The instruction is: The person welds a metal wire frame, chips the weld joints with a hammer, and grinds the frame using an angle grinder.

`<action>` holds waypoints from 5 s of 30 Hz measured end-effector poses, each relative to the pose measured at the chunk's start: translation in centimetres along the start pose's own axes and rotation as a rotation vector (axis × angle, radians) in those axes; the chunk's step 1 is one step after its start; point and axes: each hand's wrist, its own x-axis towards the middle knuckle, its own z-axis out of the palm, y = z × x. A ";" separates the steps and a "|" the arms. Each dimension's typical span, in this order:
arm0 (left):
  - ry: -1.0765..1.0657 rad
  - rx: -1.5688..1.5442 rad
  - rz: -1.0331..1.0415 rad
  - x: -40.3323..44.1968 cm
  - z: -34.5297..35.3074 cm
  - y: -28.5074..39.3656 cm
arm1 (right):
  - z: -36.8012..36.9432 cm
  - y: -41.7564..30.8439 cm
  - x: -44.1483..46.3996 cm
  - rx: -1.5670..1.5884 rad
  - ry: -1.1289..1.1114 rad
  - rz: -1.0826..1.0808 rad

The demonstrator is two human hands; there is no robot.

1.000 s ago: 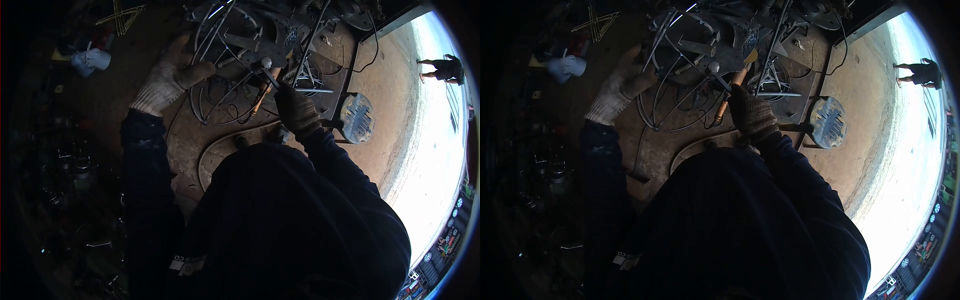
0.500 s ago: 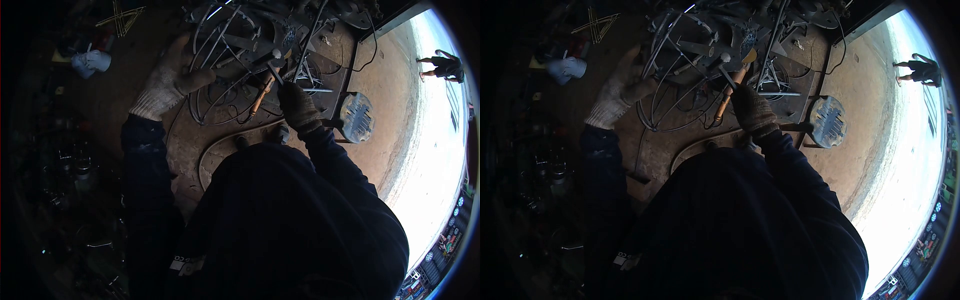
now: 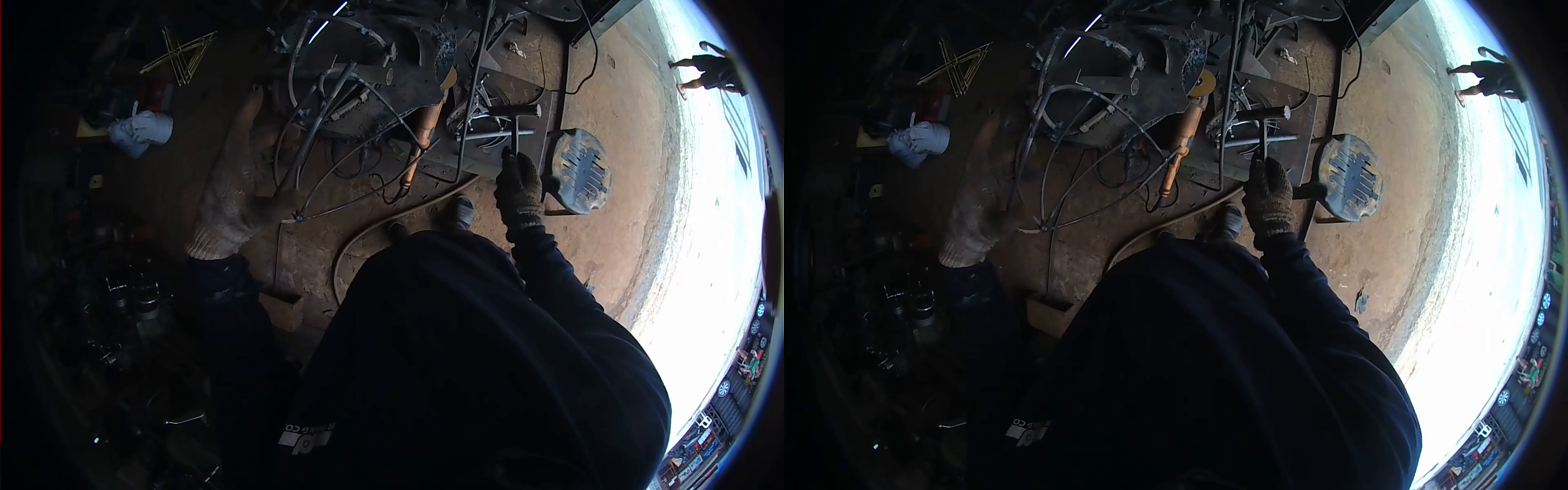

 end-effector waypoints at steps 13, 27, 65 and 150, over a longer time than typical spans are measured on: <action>-0.058 0.272 0.059 -0.1 -0.3 0.6 | -0.3 3.7 0.9 -0.194 0.020 -0.170; 0.073 -0.083 -0.272 1.7 0.2 -4.2 | 0.8 1.1 0.5 -0.459 -0.105 -0.589; 0.008 -0.013 -0.401 4.5 -1.5 -6.8 | 6.3 -10.9 5.3 -0.993 -0.729 -1.049; -0.040 -1.075 -0.835 1.6 0.8 -17.8 | 2.1 -6.3 6.4 -0.493 -0.474 -0.431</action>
